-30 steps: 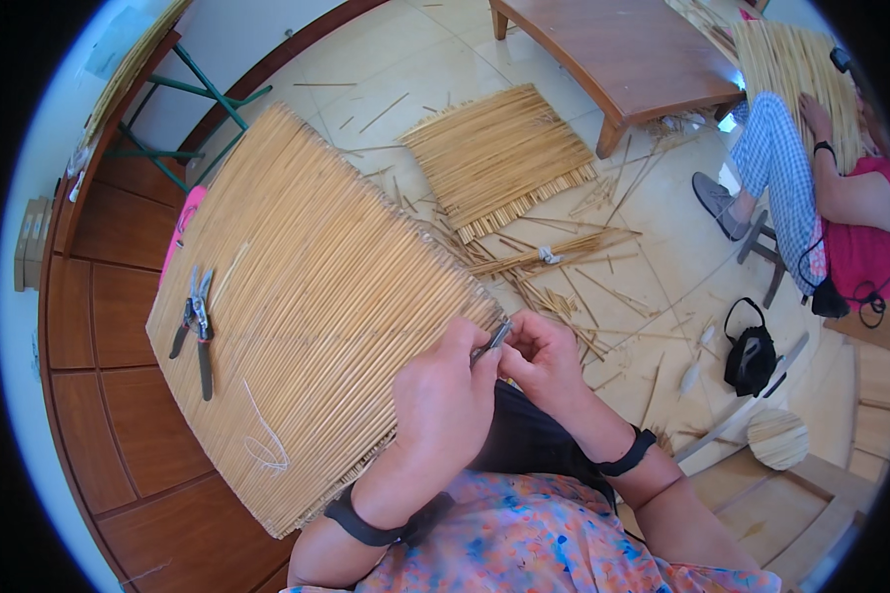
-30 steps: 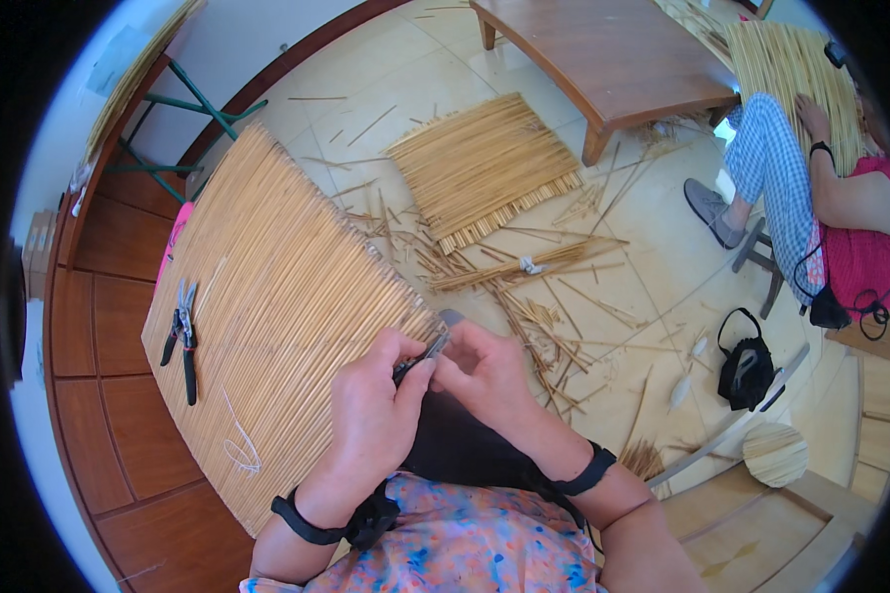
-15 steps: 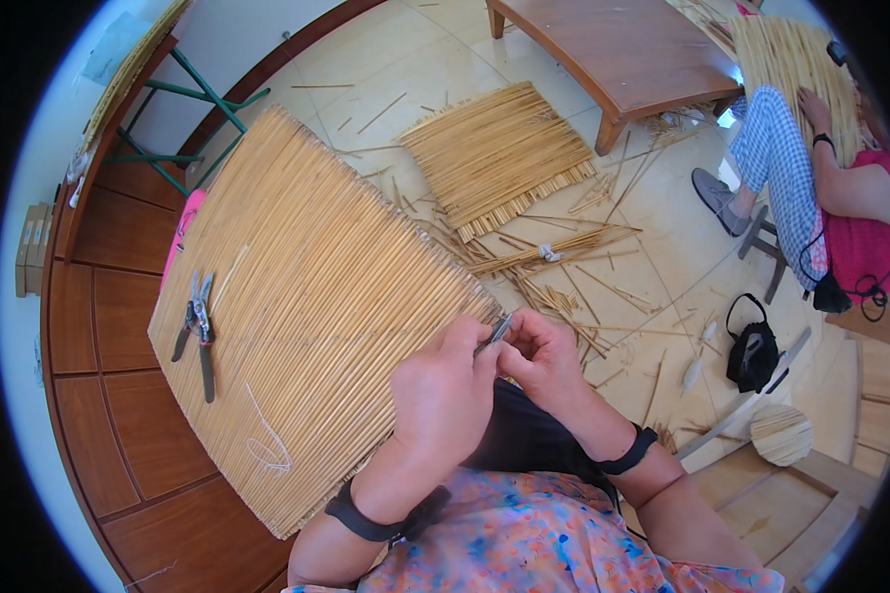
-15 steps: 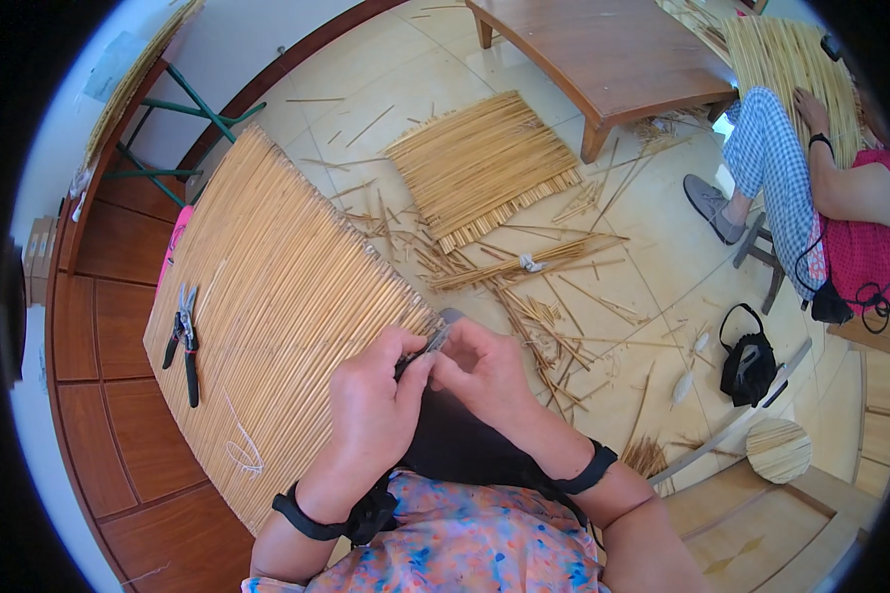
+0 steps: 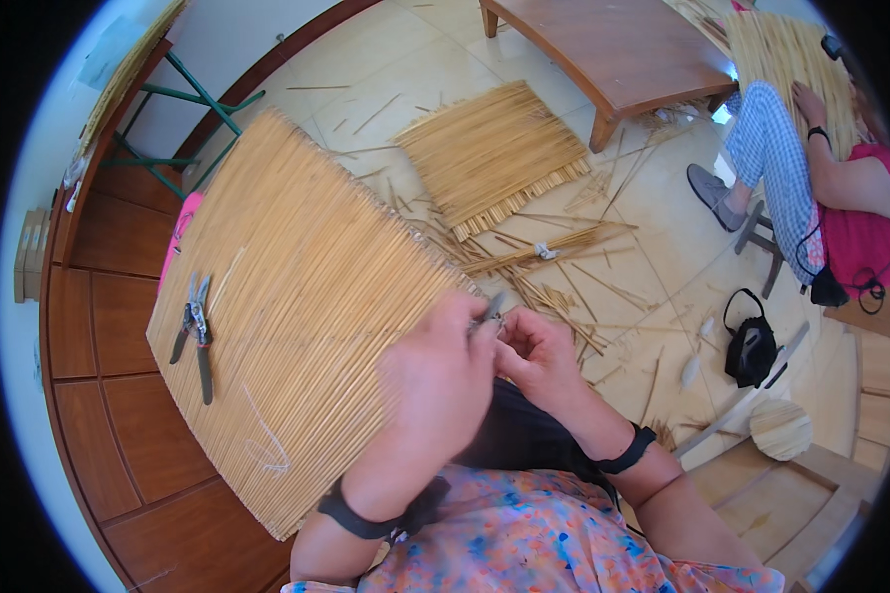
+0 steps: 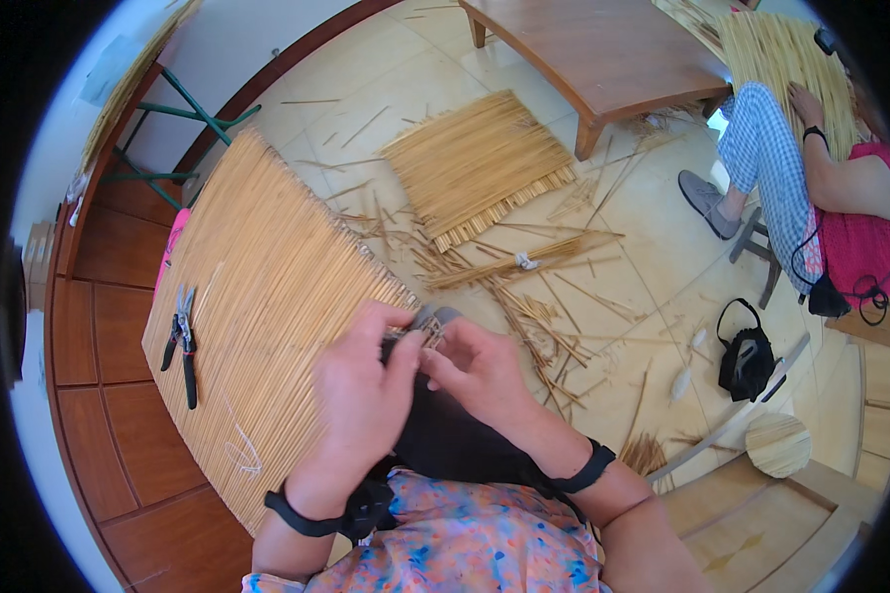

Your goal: The person weaves together bamboo slats using thin binding strips, occasionally using a pair of shears to cut the strips.

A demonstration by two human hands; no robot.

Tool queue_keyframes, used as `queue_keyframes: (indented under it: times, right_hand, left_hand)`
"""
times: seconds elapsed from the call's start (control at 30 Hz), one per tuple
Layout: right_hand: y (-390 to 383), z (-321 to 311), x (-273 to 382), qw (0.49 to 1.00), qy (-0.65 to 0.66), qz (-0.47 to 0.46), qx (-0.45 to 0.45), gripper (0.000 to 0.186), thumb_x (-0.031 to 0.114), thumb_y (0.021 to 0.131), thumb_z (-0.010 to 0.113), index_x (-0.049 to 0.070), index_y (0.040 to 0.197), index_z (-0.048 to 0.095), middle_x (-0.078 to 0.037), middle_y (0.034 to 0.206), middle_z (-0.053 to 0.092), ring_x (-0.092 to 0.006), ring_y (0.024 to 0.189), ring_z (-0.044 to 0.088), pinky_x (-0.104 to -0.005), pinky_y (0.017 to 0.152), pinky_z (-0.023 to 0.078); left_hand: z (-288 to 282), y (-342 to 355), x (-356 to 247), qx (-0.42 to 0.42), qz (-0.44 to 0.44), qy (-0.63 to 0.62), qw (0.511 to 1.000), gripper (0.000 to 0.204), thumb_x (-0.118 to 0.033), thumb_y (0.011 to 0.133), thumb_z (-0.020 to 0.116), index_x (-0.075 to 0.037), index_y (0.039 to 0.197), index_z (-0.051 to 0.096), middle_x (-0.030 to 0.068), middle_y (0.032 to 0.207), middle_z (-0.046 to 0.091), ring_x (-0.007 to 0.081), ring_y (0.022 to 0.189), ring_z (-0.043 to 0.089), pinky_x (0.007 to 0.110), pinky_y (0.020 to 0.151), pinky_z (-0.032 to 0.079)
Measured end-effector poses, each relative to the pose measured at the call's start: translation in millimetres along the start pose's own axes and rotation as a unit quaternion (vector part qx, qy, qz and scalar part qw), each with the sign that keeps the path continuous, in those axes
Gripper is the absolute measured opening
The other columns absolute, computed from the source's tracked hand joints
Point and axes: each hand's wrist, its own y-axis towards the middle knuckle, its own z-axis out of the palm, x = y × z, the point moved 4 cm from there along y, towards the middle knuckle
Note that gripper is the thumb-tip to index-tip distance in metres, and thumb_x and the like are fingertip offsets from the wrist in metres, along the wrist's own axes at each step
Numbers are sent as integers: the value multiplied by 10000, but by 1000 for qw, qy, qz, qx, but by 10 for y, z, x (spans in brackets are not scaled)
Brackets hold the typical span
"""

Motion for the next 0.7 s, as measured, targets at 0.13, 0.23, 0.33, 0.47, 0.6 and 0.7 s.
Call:
queue_keyframes:
  times: [0.13, 0.23, 0.33, 0.47, 0.6, 0.7]
  right_hand:
    - [0, -6, 6, 999, -6, 35, 10, 105, 18, 928, 623, -8, 884, 531, -30, 784, 630, -86, 676, 640, -219, 601, 520]
    - [-9, -22, -15, 1000, -8, 22, 3, 123, 73, 907, 671, -11, 890, 582, -32, 773, 658, -75, 666, 634, -232, 573, 514]
    - [-15, -11, -4, 1000, -9, 16, 3, 102, 54, 899, 670, -7, 902, 588, -31, 773, 660, -74, 663, 636, -228, 585, 516]
    - [-32, 4, 13, 1000, -21, -7, 6, 69, -24, 891, 614, -5, 930, 560, -16, 799, 644, -61, 718, 627, -215, 609, 513]
    - [-36, 2, -3, 999, -40, -15, -3, 119, -92, 878, 562, -6, 952, 528, -5, 842, 621, -42, 756, 598, -200, 626, 494]
    - [-40, -30, -60, 995, -91, -25, -16, 106, -66, 891, 577, 4, 960, 537, -2, 852, 615, -35, 739, 576, -192, 634, 481]
  left_hand:
    - [-172, -23, 57, 90, -40, -6, 995, 165, -176, 874, 667, -60, 956, 584, 140, 820, 667, 334, 629, 646, 436, 515, 476]
    - [-175, -90, 3, 119, 15, 16, 993, 177, -171, 868, 672, -60, 965, 576, 133, 805, 661, 332, 623, 645, 434, 517, 483]
    - [-132, -109, -16, 144, 3, 19, 989, 196, -77, 833, 699, -21, 980, 582, 168, 751, 633, 347, 630, 629, 416, 562, 481]
    - [-56, -164, -36, 135, -22, 46, 990, 189, -103, 843, 694, -27, 966, 573, 169, 782, 641, 357, 651, 638, 438, 565, 487]
    - [25, -225, -95, 125, -60, 98, 985, 189, -142, 866, 671, -42, 987, 565, 170, 807, 647, 368, 668, 644, 455, 565, 497]
    - [93, -257, -104, 108, -68, 116, 985, 185, -156, 881, 655, -49, 1003, 566, 174, 817, 649, 373, 664, 642, 463, 567, 498]
